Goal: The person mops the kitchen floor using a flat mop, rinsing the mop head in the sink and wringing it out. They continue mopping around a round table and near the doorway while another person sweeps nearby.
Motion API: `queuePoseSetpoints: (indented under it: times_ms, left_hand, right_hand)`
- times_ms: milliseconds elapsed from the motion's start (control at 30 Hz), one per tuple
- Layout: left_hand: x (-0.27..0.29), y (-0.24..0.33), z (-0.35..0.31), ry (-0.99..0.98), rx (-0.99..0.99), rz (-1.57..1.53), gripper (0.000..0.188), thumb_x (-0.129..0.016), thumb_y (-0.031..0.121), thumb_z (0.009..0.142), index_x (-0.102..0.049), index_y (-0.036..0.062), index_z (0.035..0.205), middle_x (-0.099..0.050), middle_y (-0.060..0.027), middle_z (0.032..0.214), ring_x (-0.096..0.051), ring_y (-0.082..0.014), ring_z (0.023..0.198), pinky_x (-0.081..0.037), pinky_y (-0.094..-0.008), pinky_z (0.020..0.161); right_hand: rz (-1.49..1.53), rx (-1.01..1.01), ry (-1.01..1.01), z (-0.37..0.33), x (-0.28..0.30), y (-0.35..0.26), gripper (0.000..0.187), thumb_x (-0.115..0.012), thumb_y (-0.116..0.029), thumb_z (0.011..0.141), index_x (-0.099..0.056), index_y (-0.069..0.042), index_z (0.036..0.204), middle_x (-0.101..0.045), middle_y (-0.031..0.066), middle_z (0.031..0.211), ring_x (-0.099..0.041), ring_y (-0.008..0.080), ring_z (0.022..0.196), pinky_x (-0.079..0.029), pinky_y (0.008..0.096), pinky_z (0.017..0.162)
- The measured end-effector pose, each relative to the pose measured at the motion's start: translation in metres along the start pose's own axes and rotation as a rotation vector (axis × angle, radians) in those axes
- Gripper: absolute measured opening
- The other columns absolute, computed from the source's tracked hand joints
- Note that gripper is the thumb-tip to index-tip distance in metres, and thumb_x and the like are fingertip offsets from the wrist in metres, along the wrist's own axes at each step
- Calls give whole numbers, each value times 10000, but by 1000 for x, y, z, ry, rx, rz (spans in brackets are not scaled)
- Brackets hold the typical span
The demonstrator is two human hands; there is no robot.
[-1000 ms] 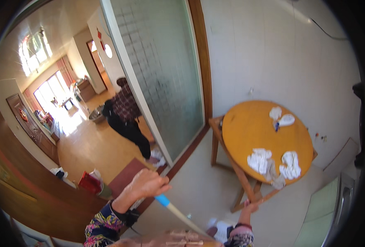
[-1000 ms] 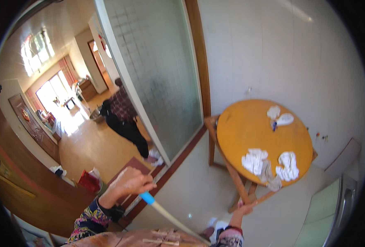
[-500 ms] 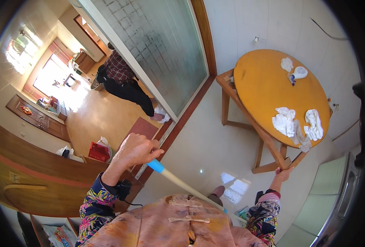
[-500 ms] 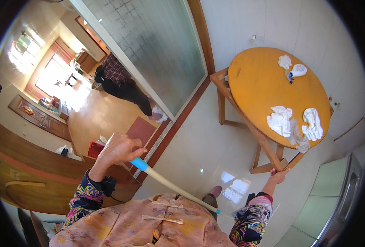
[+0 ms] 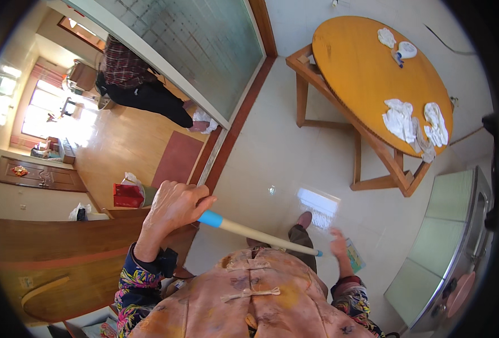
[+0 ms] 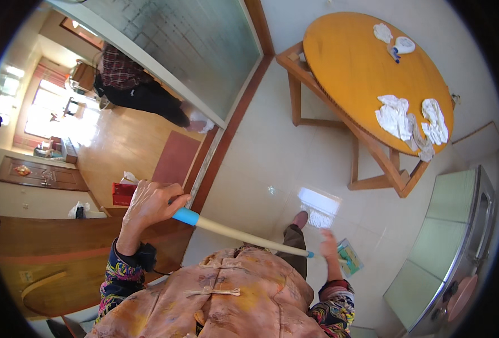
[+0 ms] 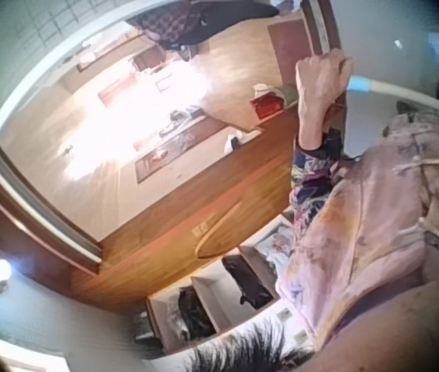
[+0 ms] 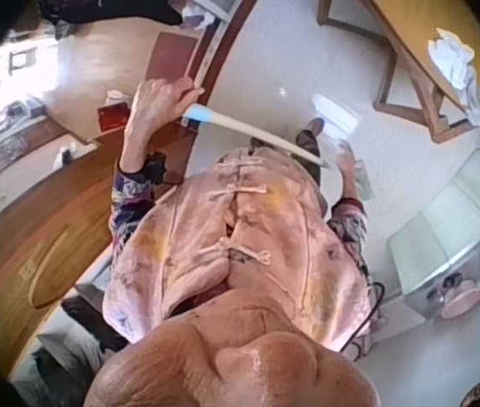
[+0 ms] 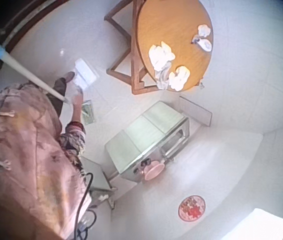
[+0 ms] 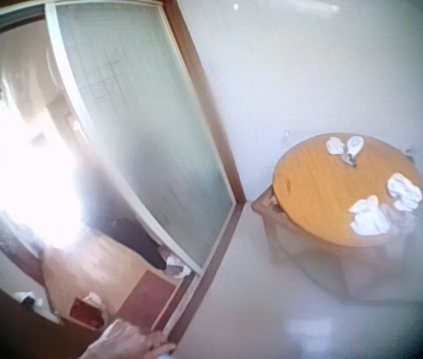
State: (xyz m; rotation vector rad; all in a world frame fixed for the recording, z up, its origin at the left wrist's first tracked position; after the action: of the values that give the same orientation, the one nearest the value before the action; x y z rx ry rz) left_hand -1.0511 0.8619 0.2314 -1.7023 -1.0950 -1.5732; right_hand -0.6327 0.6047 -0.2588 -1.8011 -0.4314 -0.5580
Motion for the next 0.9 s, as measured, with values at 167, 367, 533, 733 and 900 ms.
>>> queuePoseSetpoints:
  times_ms: [167, 367, 533, 733, 900]
  left_hand:
    - [-12, -31, -40, -42, -62, -107, 195, -693, 254, 848, -636, 93, 754, -634, -101, 650, -606, -338, 573, -469, -406, 506]
    - [25, -115, -132, 243, 4, -65, 190, -708, 315, 856, -651, 135, 830, -613, -70, 595, -621, -254, 509, -468, -364, 476]
    - [131, -224, -221, 251, 406, -173, 135, -656, 120, 878, -626, 17, 797, -493, 21, 605, -446, -49, 550, -339, -232, 491]
    - [158, -263, -318, 262, 700, -266, 147, -633, 80, 886, -607, -15, 778, -477, 37, 639, -397, -47, 589, -305, -242, 504]
    - [56, -209, -326, 267, 685, -192, 145, -681, 90, 843, -638, -7, 744, -545, -54, 623, -467, -106, 560, -384, -287, 522]
  right_hand:
    - [-40, -191, -410, -50, -71, -98, 150, -662, -163, 730, -648, -125, 874, -679, 127, 884, -646, 348, 894, -510, 439, 783]
    - [-254, 69, -468, -41, -129, -222, 301, -688, -401, 776, -612, -110, 762, -640, 154, 771, -626, 384, 786, -487, 480, 668]
    - [-148, 373, -411, -8, -189, -357, 258, -646, -348, 805, -681, -121, 922, -673, 157, 807, -641, 384, 797, -510, 486, 714]
    - [-287, 523, -517, 45, -216, -433, 270, -652, -269, 740, -694, -118, 960, -690, 151, 850, -659, 362, 827, -513, 481, 756]
    - [-452, 532, -461, 120, -215, -379, 230, -656, -224, 701, -686, -151, 916, -686, 118, 842, -652, 335, 873, -491, 460, 814]
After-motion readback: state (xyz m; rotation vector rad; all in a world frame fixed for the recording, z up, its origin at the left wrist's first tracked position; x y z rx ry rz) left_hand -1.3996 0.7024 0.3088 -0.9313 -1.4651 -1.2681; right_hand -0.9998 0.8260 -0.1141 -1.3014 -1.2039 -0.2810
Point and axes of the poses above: each hand's wrist, its own z-axis towards the middle knuckle, its own x-axis out of the back of the hand, y = z × x, the point moved 1 cm from there along z, towards the middle knuckle
